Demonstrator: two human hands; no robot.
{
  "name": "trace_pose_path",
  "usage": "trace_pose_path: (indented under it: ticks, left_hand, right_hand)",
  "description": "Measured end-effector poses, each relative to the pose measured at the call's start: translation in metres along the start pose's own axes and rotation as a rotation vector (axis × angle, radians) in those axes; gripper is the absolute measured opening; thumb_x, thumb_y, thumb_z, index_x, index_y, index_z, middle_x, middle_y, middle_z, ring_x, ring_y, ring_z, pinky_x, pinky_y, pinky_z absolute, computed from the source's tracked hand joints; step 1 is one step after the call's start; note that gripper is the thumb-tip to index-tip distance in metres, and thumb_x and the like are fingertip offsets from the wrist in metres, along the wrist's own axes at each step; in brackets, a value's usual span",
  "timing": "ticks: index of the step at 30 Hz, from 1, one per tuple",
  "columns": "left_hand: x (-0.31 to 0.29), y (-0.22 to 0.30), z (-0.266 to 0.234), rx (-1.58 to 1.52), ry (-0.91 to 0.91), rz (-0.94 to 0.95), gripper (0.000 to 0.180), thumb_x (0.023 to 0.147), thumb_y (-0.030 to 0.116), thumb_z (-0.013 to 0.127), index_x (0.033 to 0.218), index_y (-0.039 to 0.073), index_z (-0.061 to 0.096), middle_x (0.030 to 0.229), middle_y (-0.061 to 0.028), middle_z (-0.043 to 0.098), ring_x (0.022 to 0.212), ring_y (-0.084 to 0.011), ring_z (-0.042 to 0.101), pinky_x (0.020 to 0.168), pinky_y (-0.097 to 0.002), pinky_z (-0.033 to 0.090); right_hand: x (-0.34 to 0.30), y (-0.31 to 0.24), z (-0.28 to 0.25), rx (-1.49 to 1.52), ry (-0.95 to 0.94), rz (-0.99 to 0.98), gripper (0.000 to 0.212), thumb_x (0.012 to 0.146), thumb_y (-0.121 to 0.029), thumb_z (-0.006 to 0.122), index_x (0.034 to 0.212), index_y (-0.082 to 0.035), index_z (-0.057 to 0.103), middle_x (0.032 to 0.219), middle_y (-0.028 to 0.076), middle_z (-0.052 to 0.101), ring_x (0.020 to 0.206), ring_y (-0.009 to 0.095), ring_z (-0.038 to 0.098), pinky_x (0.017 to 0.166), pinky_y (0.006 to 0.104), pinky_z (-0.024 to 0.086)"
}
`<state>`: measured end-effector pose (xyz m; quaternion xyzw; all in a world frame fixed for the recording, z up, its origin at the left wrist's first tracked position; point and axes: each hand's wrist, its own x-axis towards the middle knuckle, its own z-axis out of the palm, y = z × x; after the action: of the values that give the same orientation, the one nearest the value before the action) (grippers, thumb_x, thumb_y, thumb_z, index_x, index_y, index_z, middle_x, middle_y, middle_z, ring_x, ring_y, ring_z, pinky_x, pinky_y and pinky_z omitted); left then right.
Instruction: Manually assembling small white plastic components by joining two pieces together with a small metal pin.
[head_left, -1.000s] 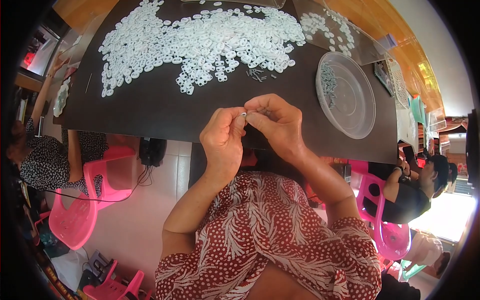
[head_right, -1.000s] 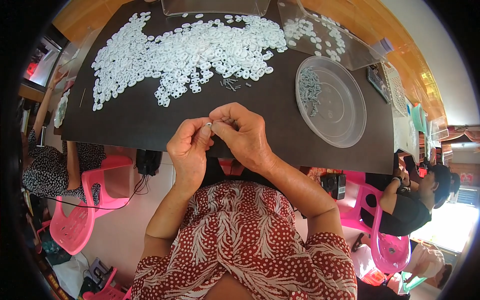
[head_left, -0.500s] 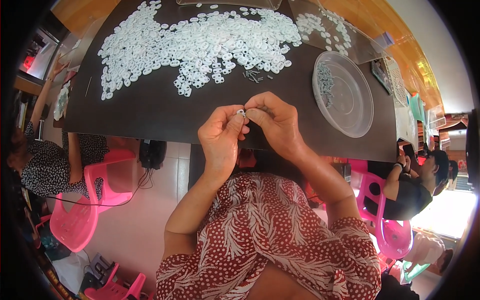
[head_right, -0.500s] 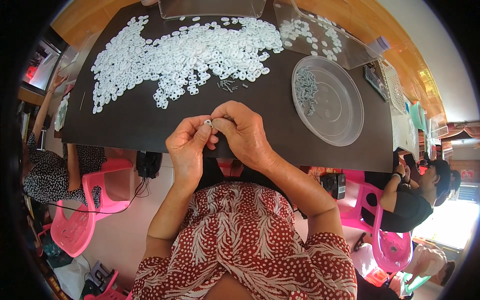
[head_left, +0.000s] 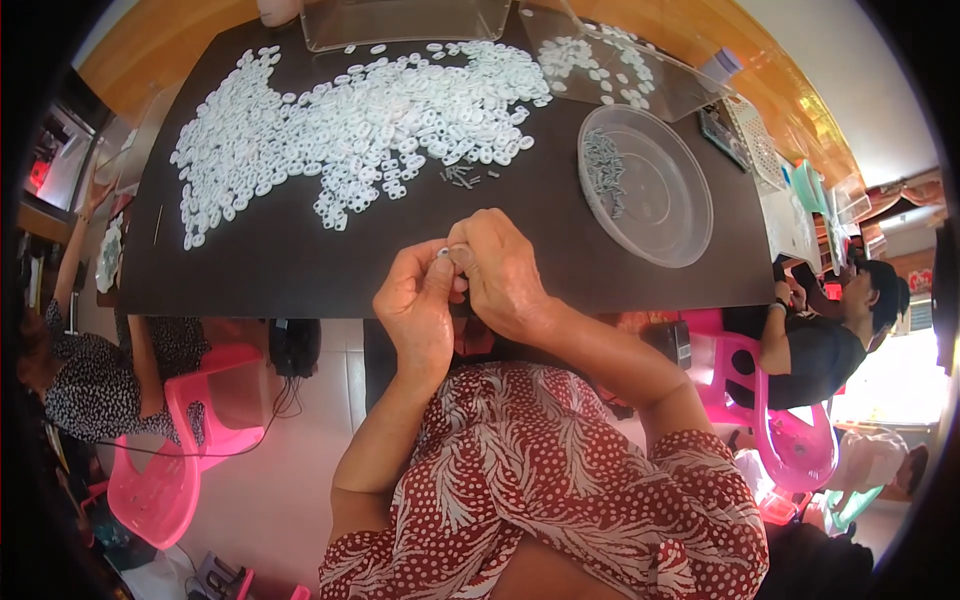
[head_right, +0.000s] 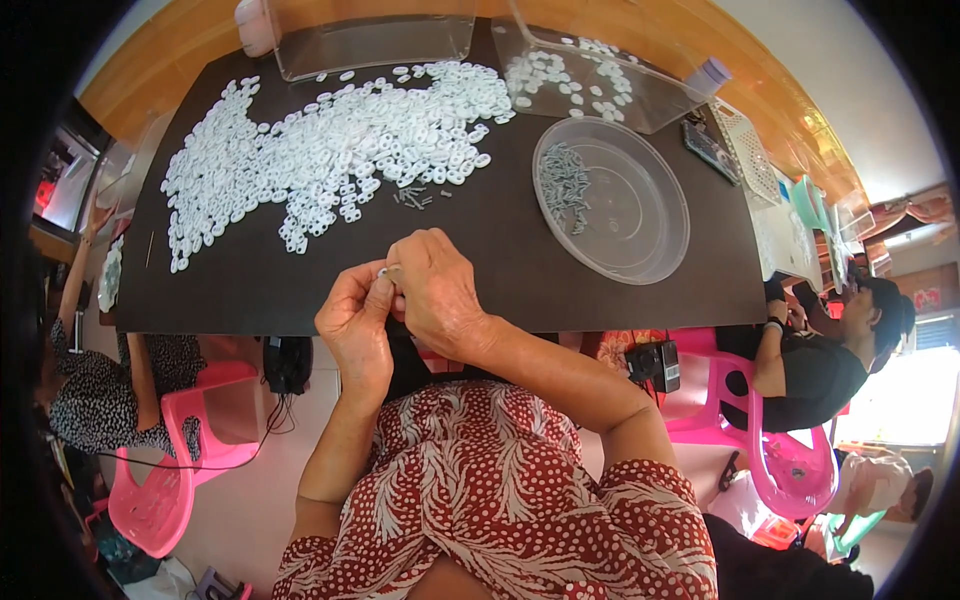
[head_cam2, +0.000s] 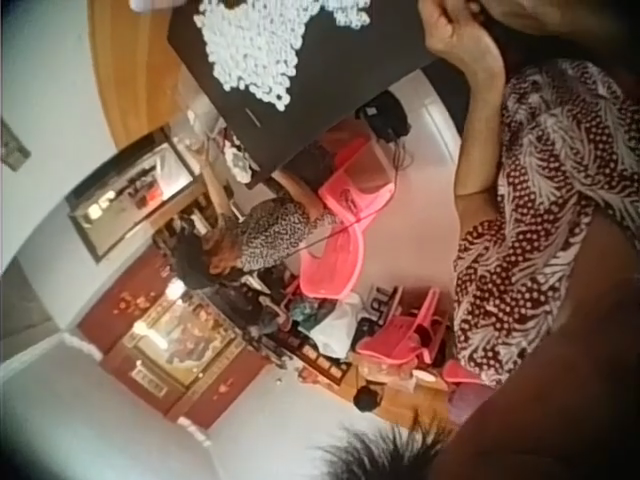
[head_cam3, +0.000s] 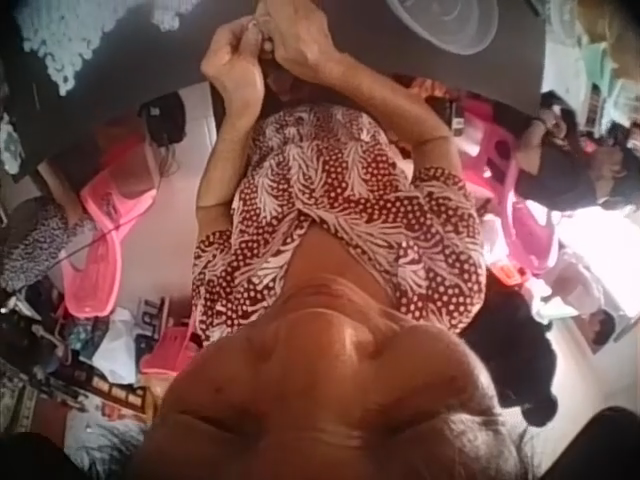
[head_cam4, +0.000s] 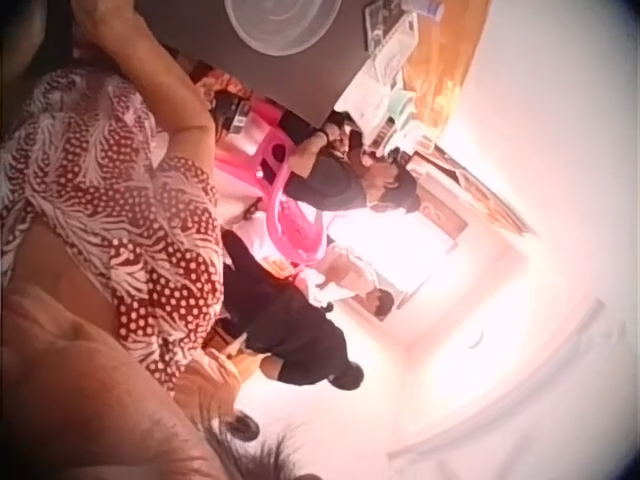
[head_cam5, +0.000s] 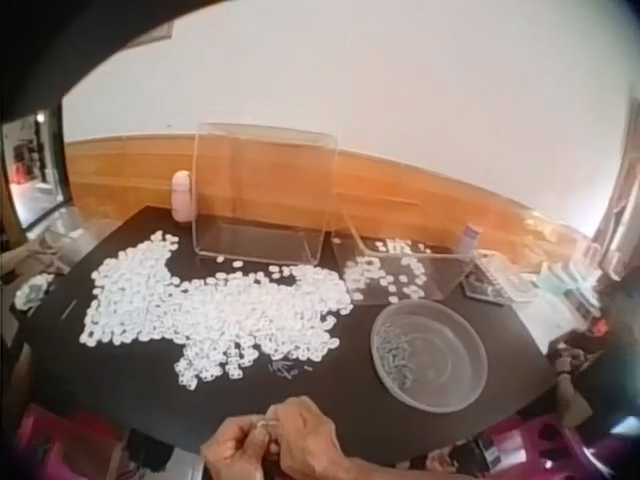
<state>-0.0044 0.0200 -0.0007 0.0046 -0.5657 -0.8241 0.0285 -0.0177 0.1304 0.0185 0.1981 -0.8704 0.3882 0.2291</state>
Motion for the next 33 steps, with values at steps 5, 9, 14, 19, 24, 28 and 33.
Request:
trace_pose_path:
  ticks: [5,9,14,19,24,28,33]
  left_hand:
    - [0.01,-0.001,0.0,-0.085,0.002,-0.05,0.012,0.088,0.0,0.056,0.097,-0.005,0.061,0.078,-0.0064,0.062,0.061,-0.0087,0.055,0.055,-0.0215,0.047]
    - [0.012,0.002,-0.001,-0.095,0.011,-0.072,0.013,0.088,0.002,0.057,0.099,-0.004,0.06,0.078,-0.0092,0.063,0.06,-0.0111,0.056,0.054,-0.0231,0.047]
    - [0.014,-0.005,-0.004,-0.048,-0.02,-0.041,0.015,0.088,0.004,0.057,0.1,-0.004,0.06,0.08,-0.0086,0.062,0.061,-0.0105,0.055,0.054,-0.0226,0.047]
    - [0.014,-0.005,-0.007,-0.017,-0.036,0.005,0.015,0.088,0.004,0.058,0.1,-0.004,0.06,0.08,-0.0087,0.063,0.062,-0.0103,0.055,0.055,-0.0225,0.047]
    - [0.01,-0.003,-0.004,-0.008,-0.045,-0.03,0.016,0.088,0.006,0.059,0.1,-0.004,0.06,0.08,-0.008,0.063,0.062,-0.0096,0.056,0.056,-0.0219,0.047]
    - [0.009,-0.006,-0.004,-0.042,-0.042,-0.015,0.016,0.089,0.006,0.059,0.101,-0.004,0.06,0.08,-0.0078,0.063,0.062,-0.0093,0.056,0.055,-0.0218,0.047]
    - [0.009,-0.005,-0.009,-0.051,-0.065,-0.033,0.018,0.09,0.007,0.057,0.104,-0.004,0.059,0.083,-0.0079,0.063,0.065,-0.009,0.056,0.06,-0.0206,0.047]
  right_hand:
    - [0.001,0.012,-0.021,-0.02,0.034,-0.007,0.006,0.078,-0.004,0.059,0.083,-0.003,0.058,0.078,0.012,0.056,0.073,0.031,0.053,0.065,0.0389,0.044]
    - [0.001,0.037,-0.086,-0.122,0.238,0.171,0.01,0.075,-0.002,0.062,0.085,-0.003,0.062,0.079,0.013,0.059,0.075,0.03,0.057,0.067,0.0368,0.046]
    - [-0.012,0.087,-0.162,-0.264,0.179,0.373,0.012,0.076,-0.001,0.064,0.087,-0.001,0.065,0.081,0.009,0.064,0.077,0.016,0.06,0.067,0.0274,0.046]
    - [-0.025,0.109,-0.172,-0.256,-0.098,0.352,0.012,0.07,-0.001,0.063,0.081,-0.004,0.066,0.076,0.012,0.062,0.077,0.028,0.06,0.066,0.0349,0.047]
    - [-0.009,0.084,-0.155,-0.418,0.019,0.165,0.01,0.071,-0.002,0.064,0.08,-0.003,0.066,0.074,0.012,0.06,0.075,0.031,0.058,0.065,0.038,0.046]
    - [0.013,0.065,-0.107,-0.231,0.06,0.101,0.011,0.069,-0.001,0.065,0.079,-0.005,0.065,0.073,0.012,0.058,0.072,0.032,0.056,0.063,0.039,0.045]
    - [0.029,0.072,-0.047,-0.224,-0.017,0.038,0.011,0.071,-0.001,0.067,0.082,-0.003,0.064,0.073,0.011,0.058,0.074,0.029,0.056,0.065,0.0362,0.045]
